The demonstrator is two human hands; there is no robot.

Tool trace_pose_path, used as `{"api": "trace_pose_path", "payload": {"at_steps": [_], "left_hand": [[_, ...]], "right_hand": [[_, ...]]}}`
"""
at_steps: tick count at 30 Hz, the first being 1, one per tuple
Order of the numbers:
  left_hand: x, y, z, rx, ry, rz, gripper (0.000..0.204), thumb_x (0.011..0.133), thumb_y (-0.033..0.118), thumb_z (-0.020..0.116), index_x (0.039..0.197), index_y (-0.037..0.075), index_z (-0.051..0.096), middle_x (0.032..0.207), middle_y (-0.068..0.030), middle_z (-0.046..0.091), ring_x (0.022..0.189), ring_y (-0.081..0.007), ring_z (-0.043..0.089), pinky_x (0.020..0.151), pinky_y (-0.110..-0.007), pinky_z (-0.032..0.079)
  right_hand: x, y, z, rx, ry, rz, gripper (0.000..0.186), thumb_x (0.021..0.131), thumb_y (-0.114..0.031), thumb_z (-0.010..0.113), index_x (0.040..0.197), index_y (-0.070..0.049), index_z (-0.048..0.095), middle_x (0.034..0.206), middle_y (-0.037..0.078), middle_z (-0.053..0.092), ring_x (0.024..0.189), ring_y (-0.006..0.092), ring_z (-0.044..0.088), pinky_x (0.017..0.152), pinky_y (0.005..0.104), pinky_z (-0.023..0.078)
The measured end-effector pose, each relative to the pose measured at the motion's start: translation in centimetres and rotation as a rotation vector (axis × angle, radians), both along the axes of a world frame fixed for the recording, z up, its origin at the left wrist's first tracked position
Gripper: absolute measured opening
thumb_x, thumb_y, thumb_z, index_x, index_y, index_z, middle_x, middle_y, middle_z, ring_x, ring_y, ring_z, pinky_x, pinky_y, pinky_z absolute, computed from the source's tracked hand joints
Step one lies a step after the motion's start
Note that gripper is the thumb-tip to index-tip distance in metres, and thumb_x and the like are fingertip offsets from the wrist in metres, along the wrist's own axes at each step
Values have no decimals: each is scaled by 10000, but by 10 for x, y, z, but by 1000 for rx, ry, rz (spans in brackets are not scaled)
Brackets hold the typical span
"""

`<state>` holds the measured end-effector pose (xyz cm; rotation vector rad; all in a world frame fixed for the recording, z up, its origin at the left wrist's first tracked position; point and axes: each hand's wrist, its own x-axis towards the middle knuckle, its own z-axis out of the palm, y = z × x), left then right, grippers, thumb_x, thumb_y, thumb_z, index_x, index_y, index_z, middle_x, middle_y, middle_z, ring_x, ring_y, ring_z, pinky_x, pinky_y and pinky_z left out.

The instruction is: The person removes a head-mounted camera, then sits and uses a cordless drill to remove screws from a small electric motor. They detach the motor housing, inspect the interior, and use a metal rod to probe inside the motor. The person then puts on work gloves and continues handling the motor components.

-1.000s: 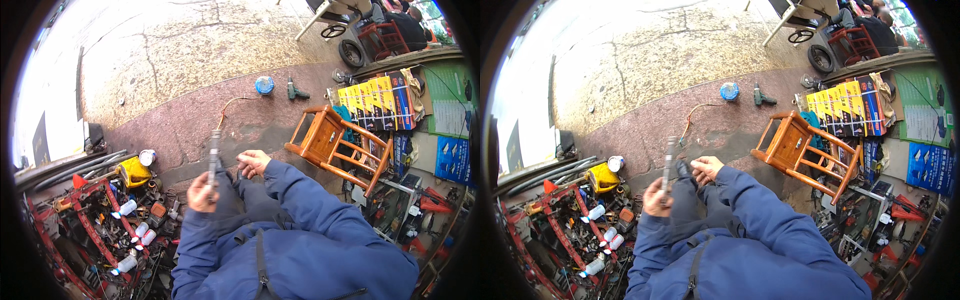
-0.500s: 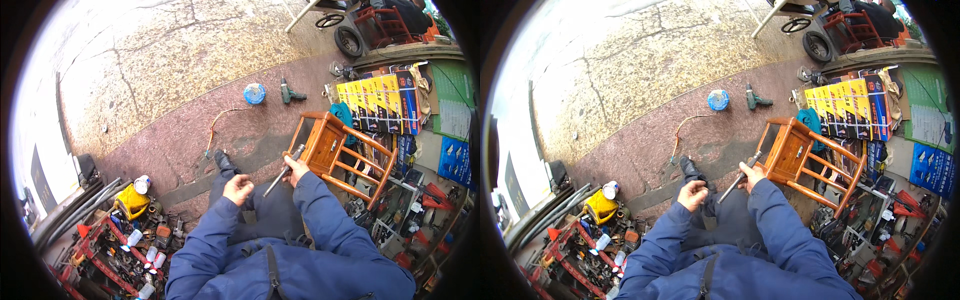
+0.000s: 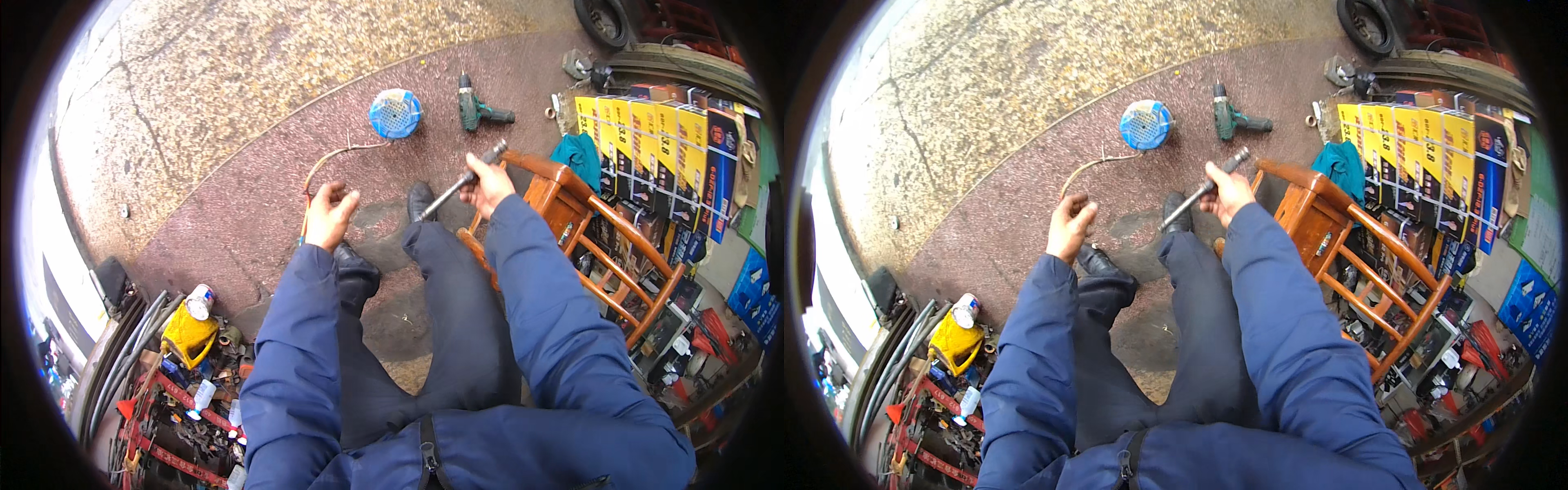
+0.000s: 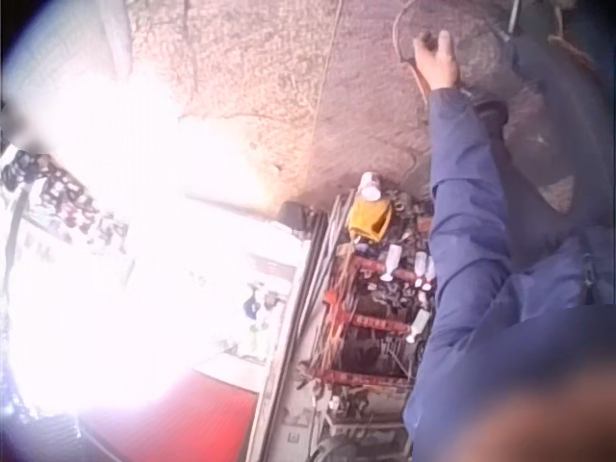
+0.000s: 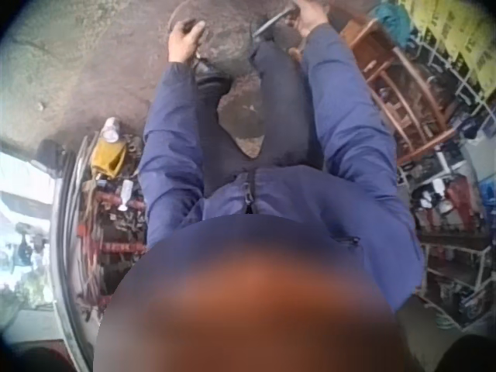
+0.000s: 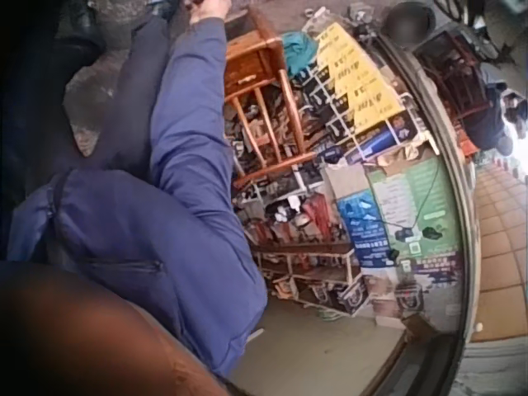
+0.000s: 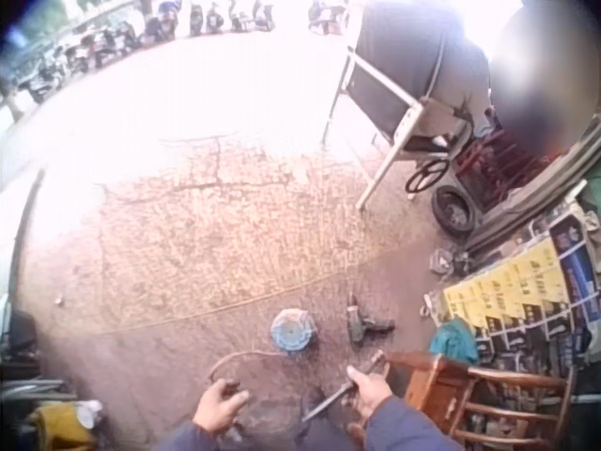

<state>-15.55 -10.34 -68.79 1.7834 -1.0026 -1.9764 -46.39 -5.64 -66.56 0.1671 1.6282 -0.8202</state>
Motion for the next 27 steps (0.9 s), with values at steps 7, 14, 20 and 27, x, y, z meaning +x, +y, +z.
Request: {"api": "trace_pose_path", "payload": {"at_steps": [7,14,20,27], "left_hand": [[-63,-39,-118,-137,-49,-74,658,803,344,696,1282,-39,457,1183,-257,561,1055,-293,589,890,-359,478],[-106,-61,-193,-206,113,79,784,785,295,735,1363,-50,333,1249,-279,489,1125,-311,540,888,-385,494],[-118,-85,-242,-351,66,40,814,792,279,726,1378,-79,290,1258,-237,512,1133,-279,537,954,-364,435],[-117,-73,-284,-103,307,280,705,844,304,681,1358,-39,341,1252,-173,521,1130,-231,515,961,-344,410]], "right_hand": [[-28,-58,-111,-53,61,269,231,883,-294,640,897,-85,544,785,27,594,675,159,582,579,341,494],[-25,-110,-176,-170,234,550,244,867,-331,662,909,-98,602,815,-19,576,704,111,557,604,292,471],[-14,-141,-184,-301,209,580,281,879,-376,632,903,-96,613,779,-24,593,662,82,537,601,273,451],[-5,-143,-189,-379,303,747,295,903,-248,626,980,37,633,861,61,653,766,123,584,717,295,485]]}}
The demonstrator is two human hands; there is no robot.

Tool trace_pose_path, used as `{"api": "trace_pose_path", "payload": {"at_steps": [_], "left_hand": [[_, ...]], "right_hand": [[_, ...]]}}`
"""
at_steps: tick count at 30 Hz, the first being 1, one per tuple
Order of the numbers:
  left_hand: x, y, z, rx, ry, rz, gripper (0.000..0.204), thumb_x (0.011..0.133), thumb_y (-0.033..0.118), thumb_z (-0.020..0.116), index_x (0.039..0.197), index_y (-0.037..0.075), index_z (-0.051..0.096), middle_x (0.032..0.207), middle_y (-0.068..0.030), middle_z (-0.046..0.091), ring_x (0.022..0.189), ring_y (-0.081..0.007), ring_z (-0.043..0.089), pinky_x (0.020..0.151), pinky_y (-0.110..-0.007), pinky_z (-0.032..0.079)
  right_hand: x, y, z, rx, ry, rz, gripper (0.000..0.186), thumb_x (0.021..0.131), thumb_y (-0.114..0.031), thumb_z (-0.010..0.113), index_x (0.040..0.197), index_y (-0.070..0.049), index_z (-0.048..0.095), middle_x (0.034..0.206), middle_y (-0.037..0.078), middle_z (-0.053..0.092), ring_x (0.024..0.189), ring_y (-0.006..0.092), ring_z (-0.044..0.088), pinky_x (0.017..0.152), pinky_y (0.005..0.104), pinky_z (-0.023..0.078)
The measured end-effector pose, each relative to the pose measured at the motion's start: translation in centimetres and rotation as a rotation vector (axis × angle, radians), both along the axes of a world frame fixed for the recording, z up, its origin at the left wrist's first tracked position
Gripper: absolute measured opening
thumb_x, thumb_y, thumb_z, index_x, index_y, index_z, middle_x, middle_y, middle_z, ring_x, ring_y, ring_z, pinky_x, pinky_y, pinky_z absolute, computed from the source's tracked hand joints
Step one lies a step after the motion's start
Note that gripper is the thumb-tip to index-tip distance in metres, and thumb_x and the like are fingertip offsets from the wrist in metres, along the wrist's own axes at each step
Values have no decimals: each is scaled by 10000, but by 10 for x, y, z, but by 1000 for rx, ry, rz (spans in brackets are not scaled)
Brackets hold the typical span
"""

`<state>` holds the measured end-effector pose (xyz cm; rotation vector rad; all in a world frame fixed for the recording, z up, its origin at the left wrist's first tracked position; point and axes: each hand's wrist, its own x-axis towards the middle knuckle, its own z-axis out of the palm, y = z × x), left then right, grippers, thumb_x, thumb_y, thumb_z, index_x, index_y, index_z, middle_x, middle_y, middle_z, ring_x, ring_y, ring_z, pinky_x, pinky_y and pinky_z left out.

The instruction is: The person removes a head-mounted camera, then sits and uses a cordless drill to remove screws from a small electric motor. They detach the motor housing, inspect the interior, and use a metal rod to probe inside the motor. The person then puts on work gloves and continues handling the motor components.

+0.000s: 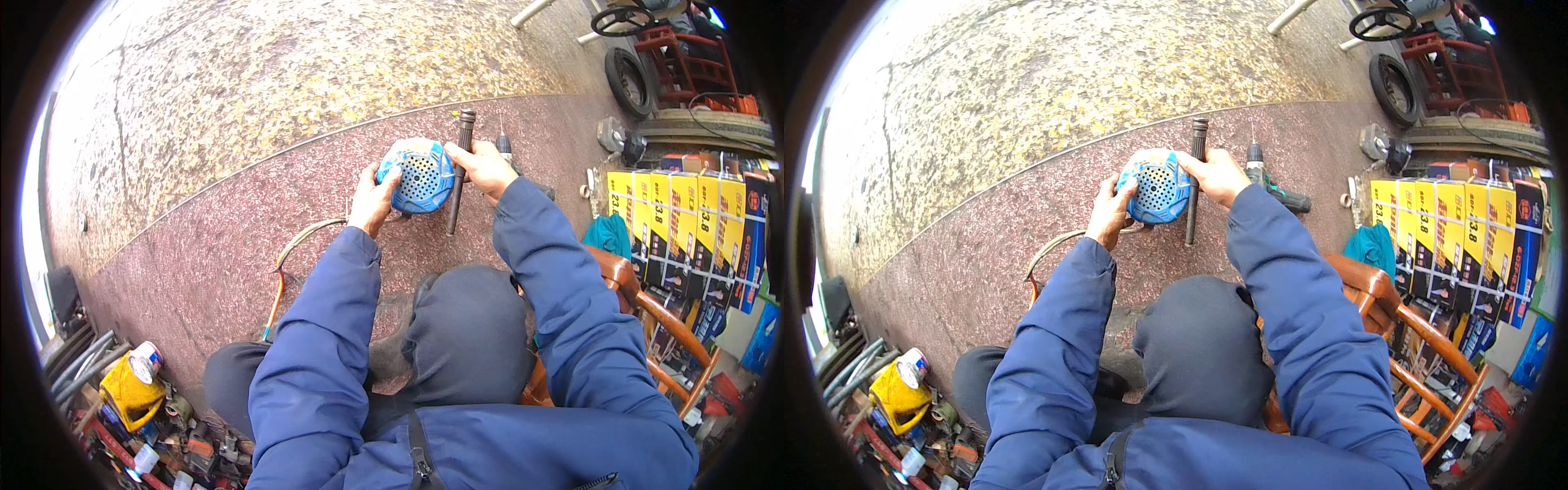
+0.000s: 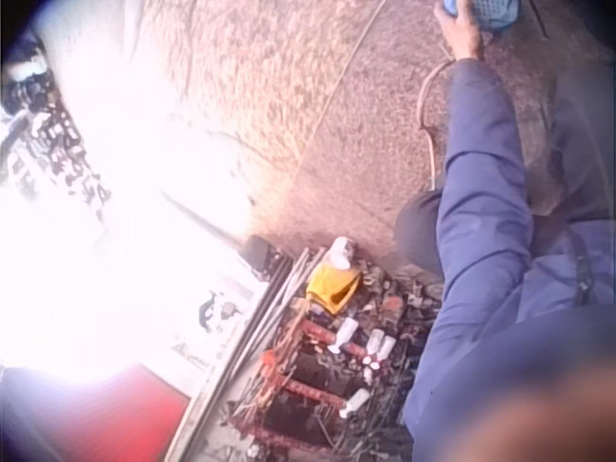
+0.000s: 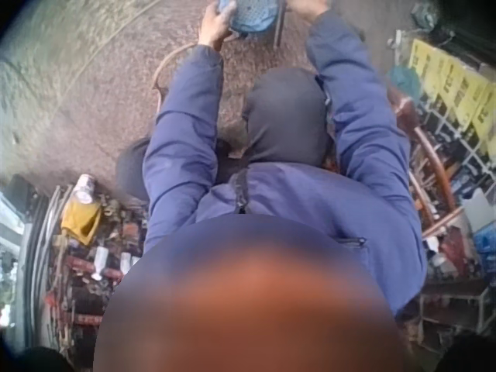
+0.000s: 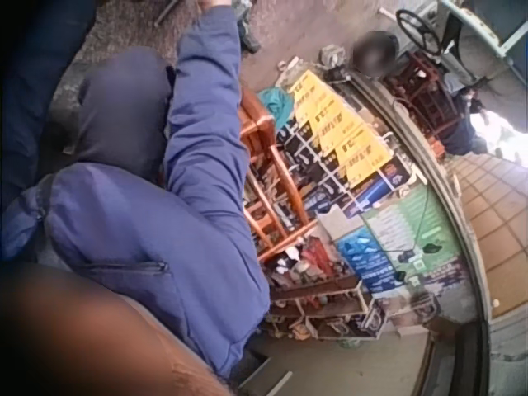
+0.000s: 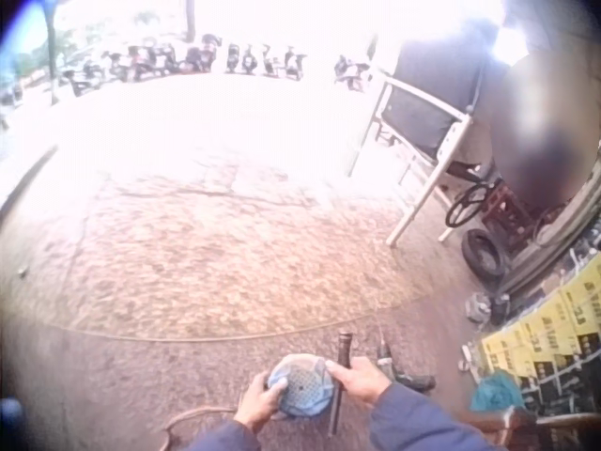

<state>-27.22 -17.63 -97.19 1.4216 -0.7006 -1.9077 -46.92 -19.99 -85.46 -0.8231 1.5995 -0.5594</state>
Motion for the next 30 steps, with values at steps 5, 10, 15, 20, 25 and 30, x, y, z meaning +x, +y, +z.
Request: {"api": "trace_pose_path", "payload": {"at_steps": [5,10,15,20,25,30], "left_hand": [[9,11,-14,-39,14,98,631,892,355,620,1331,-30,380,1203,-144,548,1080,-201,530,944,-324,413],[21,11,-21,-75,-25,211,614,907,393,601,1300,-36,403,1175,-138,550,1060,-180,528,924,-314,424],[27,11,-30,-72,-70,303,534,931,424,546,1262,19,439,1154,-101,553,1020,-175,552,891,-337,463],[35,12,-44,-66,-26,239,439,957,407,497,1190,36,503,1101,-81,583,976,-164,578,847,-357,494],[31,3,-36,-113,-165,164,507,946,425,507,1205,-11,496,1102,-118,591,1013,-194,567,880,-342,460],[11,1,10,-377,-747,-23,921,774,536,654,1399,-36,291,1360,-292,351,1266,-376,381,1052,-418,317]], "right_hand": [[12,5,-6,-95,-57,51,290,900,-249,635,981,29,634,872,48,658,771,103,578,717,277,483],[21,12,-9,-92,-129,64,255,918,-289,602,987,-43,616,881,32,633,766,116,591,642,268,471],[21,24,-18,-9,-328,-117,303,919,-312,596,1033,-31,593,909,63,642,786,150,626,646,264,487],[14,36,-39,17,-553,-294,307,933,-318,571,1000,-19,562,861,65,597,770,176,618,667,310,531],[2,42,-56,58,-700,-385,316,938,-339,551,892,-27,570,886,95,612,810,210,620,770,361,537],[5,50,-65,86,-722,-390,326,927,-346,570,904,-21,575,811,87,614,760,206,625,737,362,536]]}}
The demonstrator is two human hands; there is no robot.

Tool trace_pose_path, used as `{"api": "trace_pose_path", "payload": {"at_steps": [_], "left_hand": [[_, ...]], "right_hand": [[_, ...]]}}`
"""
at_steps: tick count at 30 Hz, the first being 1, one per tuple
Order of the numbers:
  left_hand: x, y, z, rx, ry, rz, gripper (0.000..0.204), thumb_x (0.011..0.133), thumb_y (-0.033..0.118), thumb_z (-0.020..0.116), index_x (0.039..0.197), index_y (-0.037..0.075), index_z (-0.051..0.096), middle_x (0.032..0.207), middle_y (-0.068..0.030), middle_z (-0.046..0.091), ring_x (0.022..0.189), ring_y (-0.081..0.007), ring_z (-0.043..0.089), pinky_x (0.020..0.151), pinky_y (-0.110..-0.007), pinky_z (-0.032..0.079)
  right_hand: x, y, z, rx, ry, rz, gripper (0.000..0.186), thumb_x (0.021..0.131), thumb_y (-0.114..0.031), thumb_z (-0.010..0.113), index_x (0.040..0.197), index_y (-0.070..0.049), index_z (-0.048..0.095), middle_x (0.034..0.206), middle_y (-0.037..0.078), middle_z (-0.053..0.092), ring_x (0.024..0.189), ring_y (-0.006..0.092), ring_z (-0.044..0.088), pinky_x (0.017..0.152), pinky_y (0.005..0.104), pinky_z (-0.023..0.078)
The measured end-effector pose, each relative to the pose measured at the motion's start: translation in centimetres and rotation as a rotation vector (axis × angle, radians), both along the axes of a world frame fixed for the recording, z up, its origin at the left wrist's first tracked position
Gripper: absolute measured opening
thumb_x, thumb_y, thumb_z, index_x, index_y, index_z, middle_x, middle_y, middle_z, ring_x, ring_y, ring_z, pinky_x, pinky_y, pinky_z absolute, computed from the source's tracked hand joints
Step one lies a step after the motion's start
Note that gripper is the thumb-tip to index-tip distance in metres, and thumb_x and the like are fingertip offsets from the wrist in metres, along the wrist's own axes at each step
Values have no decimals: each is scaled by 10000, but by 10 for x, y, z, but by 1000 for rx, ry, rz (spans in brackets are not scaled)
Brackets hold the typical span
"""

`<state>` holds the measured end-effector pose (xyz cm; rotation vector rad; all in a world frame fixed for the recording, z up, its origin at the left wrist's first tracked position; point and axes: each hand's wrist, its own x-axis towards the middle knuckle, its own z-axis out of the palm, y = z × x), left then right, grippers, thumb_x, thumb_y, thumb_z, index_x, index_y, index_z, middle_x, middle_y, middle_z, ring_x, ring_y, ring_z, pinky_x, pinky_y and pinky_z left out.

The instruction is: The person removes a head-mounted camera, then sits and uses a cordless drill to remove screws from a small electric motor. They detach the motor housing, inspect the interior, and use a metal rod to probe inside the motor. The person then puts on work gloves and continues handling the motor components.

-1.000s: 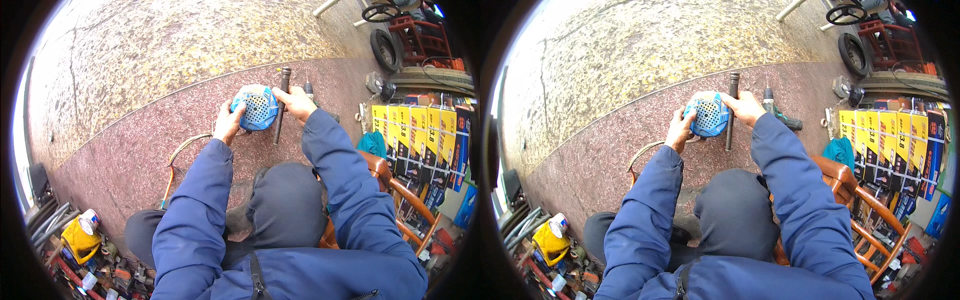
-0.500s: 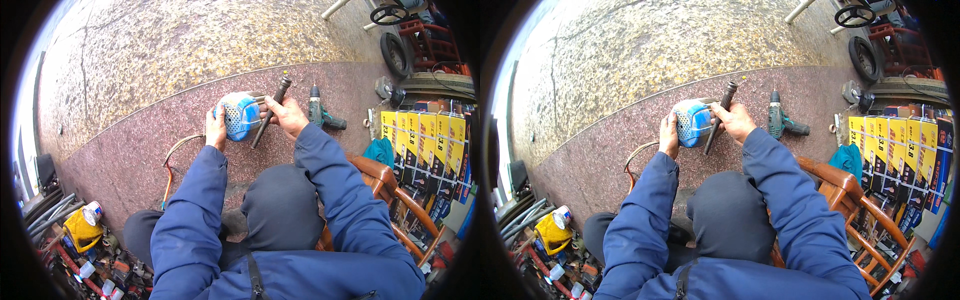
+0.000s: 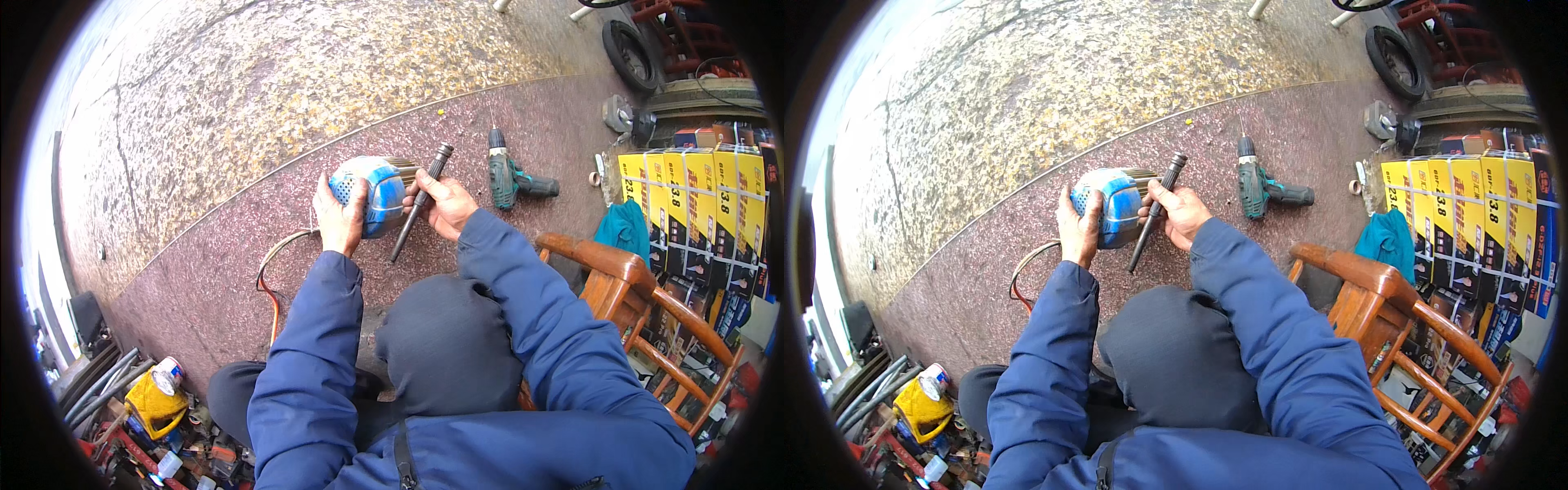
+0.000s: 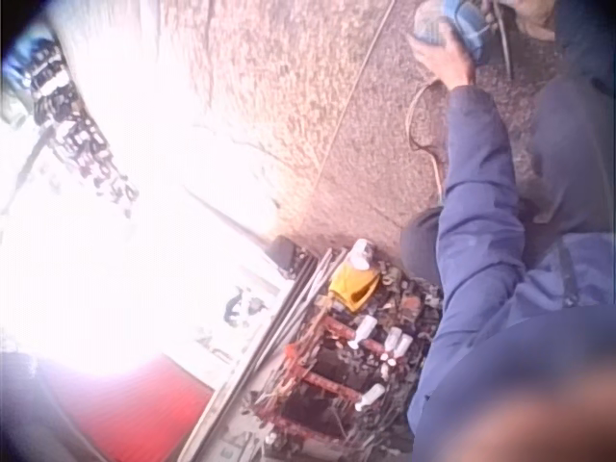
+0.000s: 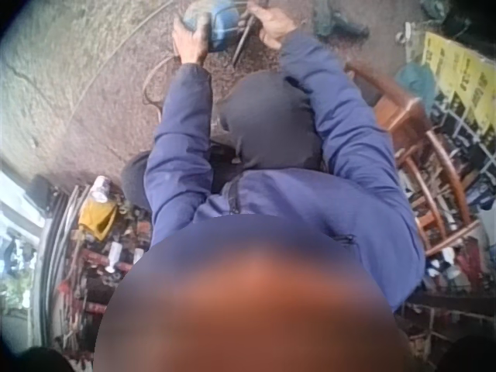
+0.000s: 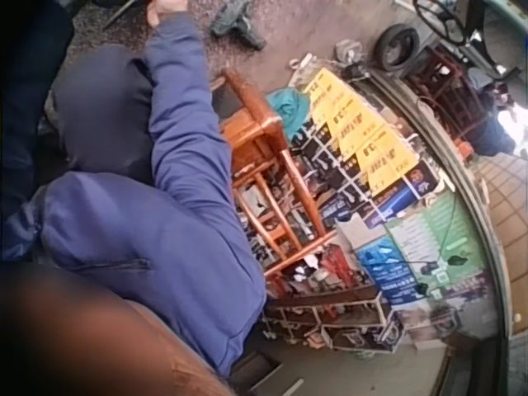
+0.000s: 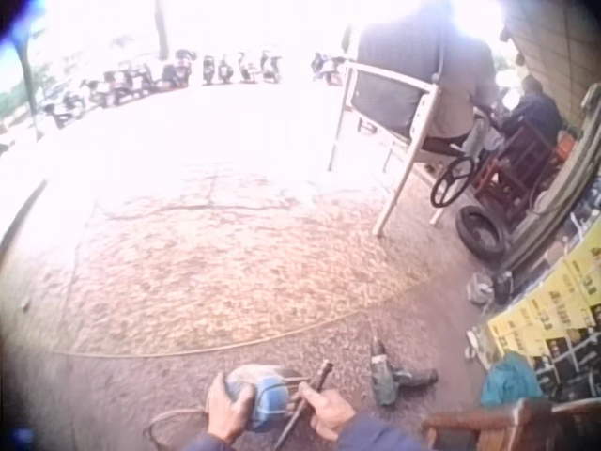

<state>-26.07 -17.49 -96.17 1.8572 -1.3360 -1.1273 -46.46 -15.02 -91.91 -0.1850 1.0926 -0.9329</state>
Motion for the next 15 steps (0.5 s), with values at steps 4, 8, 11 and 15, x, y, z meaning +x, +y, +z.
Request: {"api": "trace_pose_path", "payload": {"at_steps": [4,8,11,15], "left_hand": [[-8,0,28,-187,-270,-258,1121,613,508,788,1423,-27,227,1398,-274,276,1296,-383,323,1063,-431,308],[-1,-7,30,-90,-2,-187,1144,543,448,832,1409,-31,257,1353,-260,337,1248,-372,379,1065,-432,309],[6,-7,25,-84,28,-182,1134,537,441,832,1401,-38,276,1338,-255,364,1249,-363,385,1068,-429,308],[9,-5,20,-58,101,-131,1125,533,424,833,1396,-45,286,1334,-243,381,1262,-352,376,1078,-422,298]], "right_hand": [[7,0,-1,-60,-24,-12,342,942,-343,543,916,-4,580,830,103,625,766,221,632,774,365,524],[-2,-5,3,-54,-116,27,340,946,-349,534,951,-17,605,814,87,640,721,205,637,719,369,534],[-28,-10,1,-39,166,37,349,941,-375,536,945,-36,622,789,66,638,677,177,634,616,353,538],[-70,-19,-18,44,124,-299,351,937,-383,542,869,-42,591,646,17,507,519,130,526,516,306,528]]}}
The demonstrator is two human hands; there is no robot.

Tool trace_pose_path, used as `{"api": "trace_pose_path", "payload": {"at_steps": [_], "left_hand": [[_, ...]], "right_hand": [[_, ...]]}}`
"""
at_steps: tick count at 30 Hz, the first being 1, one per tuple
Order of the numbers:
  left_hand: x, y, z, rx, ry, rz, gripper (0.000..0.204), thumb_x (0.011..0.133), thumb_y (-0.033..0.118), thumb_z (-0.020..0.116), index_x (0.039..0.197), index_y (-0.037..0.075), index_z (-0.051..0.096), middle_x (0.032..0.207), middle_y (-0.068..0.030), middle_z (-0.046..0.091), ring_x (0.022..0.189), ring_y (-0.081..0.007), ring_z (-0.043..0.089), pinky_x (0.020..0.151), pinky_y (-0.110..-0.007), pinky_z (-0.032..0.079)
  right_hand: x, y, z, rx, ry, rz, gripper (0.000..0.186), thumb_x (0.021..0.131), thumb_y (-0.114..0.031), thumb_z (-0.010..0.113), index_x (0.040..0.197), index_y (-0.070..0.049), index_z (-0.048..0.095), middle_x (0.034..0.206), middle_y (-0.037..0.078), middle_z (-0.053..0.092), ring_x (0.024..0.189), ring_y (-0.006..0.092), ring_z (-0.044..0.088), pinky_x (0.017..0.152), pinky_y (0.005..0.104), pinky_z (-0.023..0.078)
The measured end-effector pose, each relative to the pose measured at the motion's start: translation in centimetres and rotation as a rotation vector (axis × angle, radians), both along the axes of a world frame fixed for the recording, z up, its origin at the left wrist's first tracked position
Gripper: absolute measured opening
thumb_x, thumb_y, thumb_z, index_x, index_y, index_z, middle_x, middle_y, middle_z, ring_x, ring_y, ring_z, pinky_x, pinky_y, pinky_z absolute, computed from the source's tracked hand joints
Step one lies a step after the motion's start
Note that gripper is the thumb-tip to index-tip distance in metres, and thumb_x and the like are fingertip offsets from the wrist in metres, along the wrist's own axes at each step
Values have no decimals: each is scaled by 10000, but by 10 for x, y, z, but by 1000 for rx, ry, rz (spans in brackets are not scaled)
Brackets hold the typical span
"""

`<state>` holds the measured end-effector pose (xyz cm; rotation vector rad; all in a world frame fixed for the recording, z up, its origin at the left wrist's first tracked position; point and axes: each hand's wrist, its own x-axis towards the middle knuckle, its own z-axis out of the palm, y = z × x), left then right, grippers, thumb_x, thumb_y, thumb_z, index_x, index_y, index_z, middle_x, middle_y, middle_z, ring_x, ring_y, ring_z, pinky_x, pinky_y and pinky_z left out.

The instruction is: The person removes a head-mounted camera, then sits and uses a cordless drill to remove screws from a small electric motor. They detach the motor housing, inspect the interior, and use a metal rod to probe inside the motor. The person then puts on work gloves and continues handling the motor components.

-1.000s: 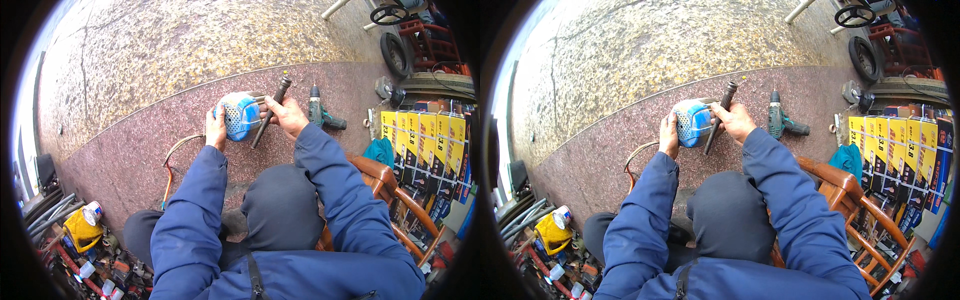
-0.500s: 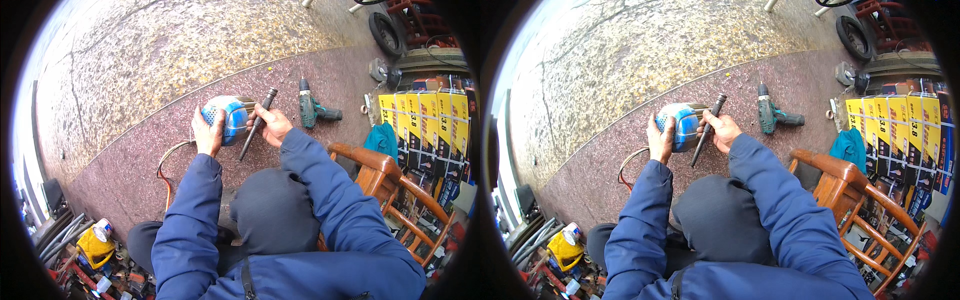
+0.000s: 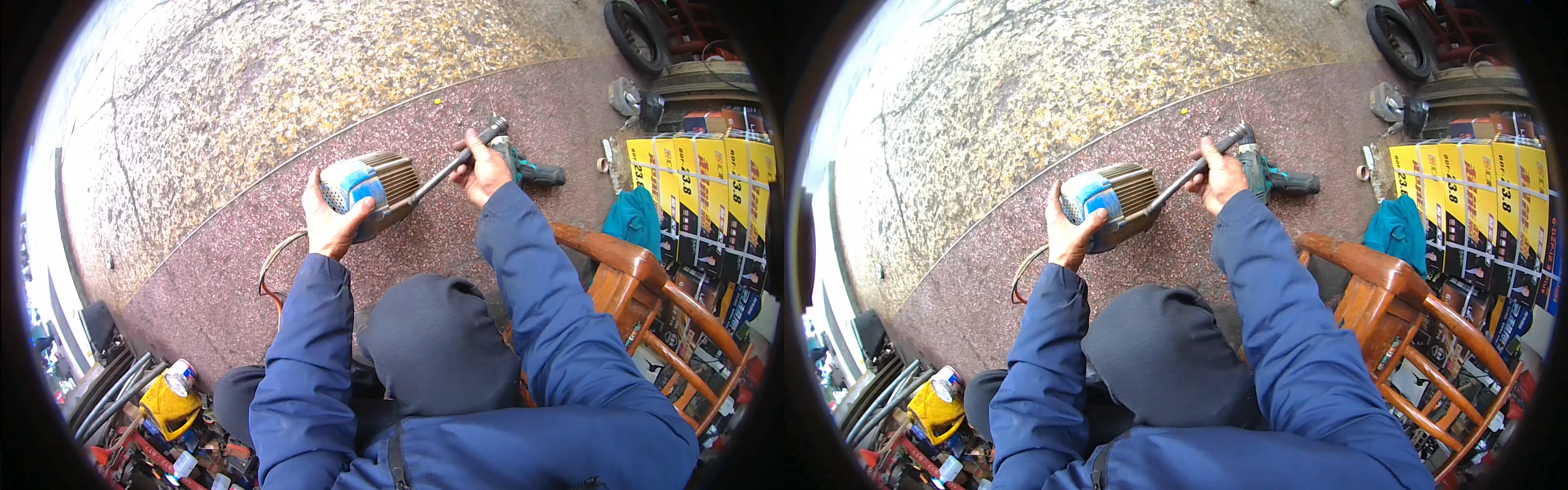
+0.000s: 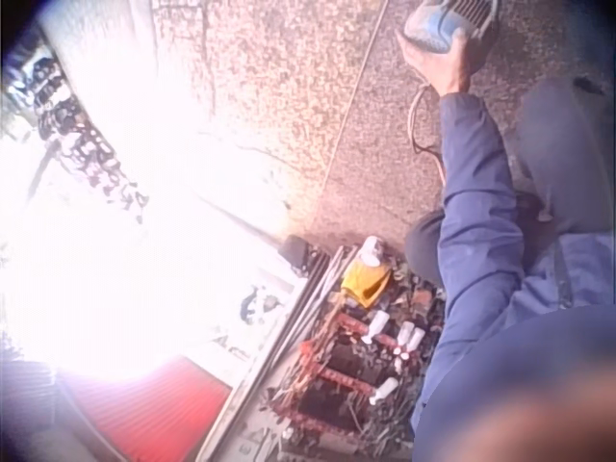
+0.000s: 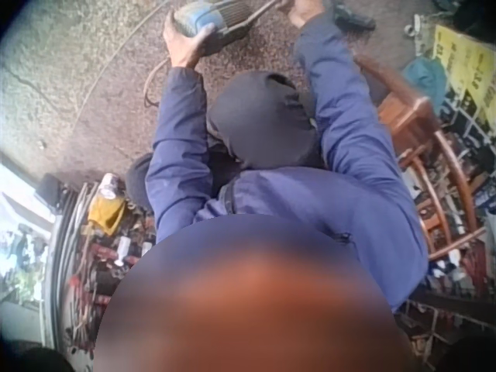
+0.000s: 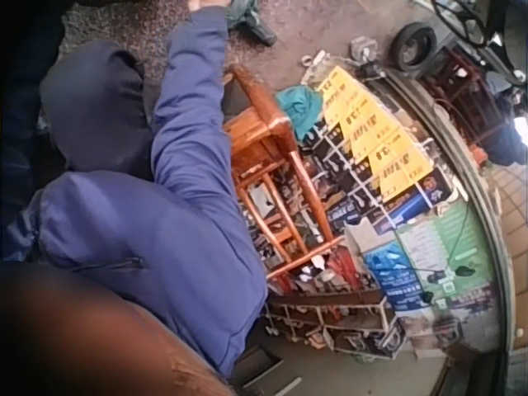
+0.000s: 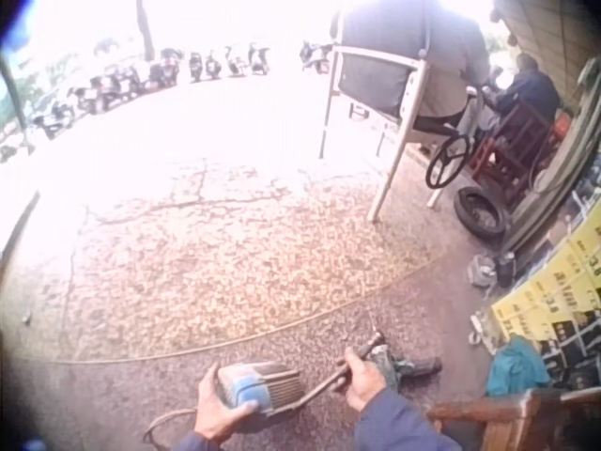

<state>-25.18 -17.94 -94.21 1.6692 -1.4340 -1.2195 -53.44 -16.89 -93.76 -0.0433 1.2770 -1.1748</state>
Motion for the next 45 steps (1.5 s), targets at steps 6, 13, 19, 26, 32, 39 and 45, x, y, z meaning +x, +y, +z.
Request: {"api": "trace_pose_path", "payload": {"at_steps": [6,13,19,26,32,39,45], "left_hand": [[-1,2,2,-2,14,20,1123,531,412,837,1397,-45,286,1338,-240,375,1256,-343,386,1077,-416,301],[1,4,1,7,69,20,1126,529,389,844,1397,-49,277,1335,-239,375,1260,-341,381,1083,-407,292],[5,5,3,76,152,79,1106,539,375,840,1389,-52,275,1332,-231,376,1243,-323,401,1060,-398,327],[10,6,1,97,124,104,1103,540,390,841,1391,-39,284,1328,-230,384,1232,-332,415,1056,-400,331],[9,6,0,53,84,70,1089,542,391,833,1380,-50,295,1300,-239,403,1232,-337,412,1056,-405,330],[9,6,4,40,52,62,1098,551,412,829,1389,-44,286,1331,-239,374,1257,-344,385,1064,-407,317],[10,5,5,75,164,74,1096,548,384,840,1389,-42,280,1315,-230,382,1237,-322,402,1055,-398,329]], "right_hand": [[10,-11,-34,192,-75,-362,264,931,-310,574,804,-82,538,662,17,485,532,115,513,494,280,530],[40,-21,-34,127,-176,-274,257,923,-306,585,826,-82,504,650,24,498,524,135,530,481,295,538],[41,-31,-22,78,-136,-132,270,937,-310,556,808,-80,500,660,53,524,529,165,567,466,312,544],[42,-32,-25,73,-207,-104,289,933,-305,558,859,-37,480,681,90,527,541,189,586,428,305,555],[55,-27,-25,154,-200,-169,278,908,-290,603,925,-45,473,694,108,547,532,210,585,451,337,551],[41,-21,-25,149,17,-392,288,935,-329,552,895,-57,465,663,64,524,529,171,582,431,291,548],[42,-13,-26,174,-62,-278,281,911,-342,596,839,-91,490,659,58,548,515,162,557,456,293,530]]}}
